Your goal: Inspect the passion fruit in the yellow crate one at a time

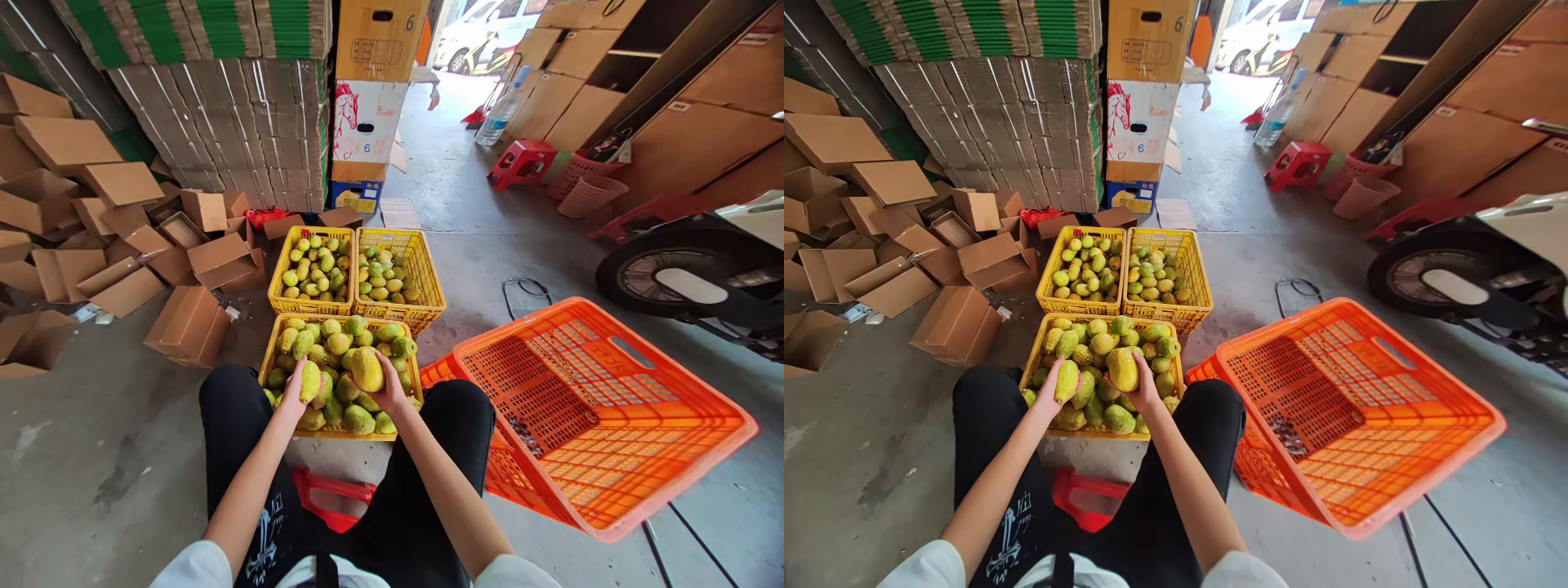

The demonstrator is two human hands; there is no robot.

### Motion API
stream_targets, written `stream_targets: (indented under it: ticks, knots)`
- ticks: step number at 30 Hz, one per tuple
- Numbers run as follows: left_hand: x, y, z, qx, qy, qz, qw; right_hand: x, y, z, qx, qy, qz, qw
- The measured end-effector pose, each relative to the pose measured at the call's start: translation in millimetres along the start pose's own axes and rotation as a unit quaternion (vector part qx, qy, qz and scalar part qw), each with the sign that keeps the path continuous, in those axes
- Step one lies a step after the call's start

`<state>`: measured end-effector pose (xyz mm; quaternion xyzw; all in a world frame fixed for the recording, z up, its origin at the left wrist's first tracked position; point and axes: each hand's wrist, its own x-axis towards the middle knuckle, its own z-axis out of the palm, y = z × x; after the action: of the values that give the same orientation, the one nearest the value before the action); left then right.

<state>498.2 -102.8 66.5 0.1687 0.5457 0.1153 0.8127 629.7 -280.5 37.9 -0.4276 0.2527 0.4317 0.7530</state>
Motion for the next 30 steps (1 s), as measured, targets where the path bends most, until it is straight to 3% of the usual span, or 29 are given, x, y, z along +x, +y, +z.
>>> stream_targets:
  ticks: [12, 23, 30]
  knots:
    - [-24.9, -1.7, 13.5, 0.013, 0.057, 0.006, 0.998, 3.9, 3.2, -0.4, 0.012, 0.022, -0.042, 0.999]
    - [-24.5, 4.1, 13.0, -0.009, 0.036, -0.039, 0.999, 0.0, 1.2, -1.6, 0.001, -0.048, -0.055, 0.997]
    - [-24.1, 1.9, 11.7, 0.021, 0.02, -0.034, 0.999, -4.5, 2.0, 3.9, 0.013, -0.004, -0.019, 1.0]
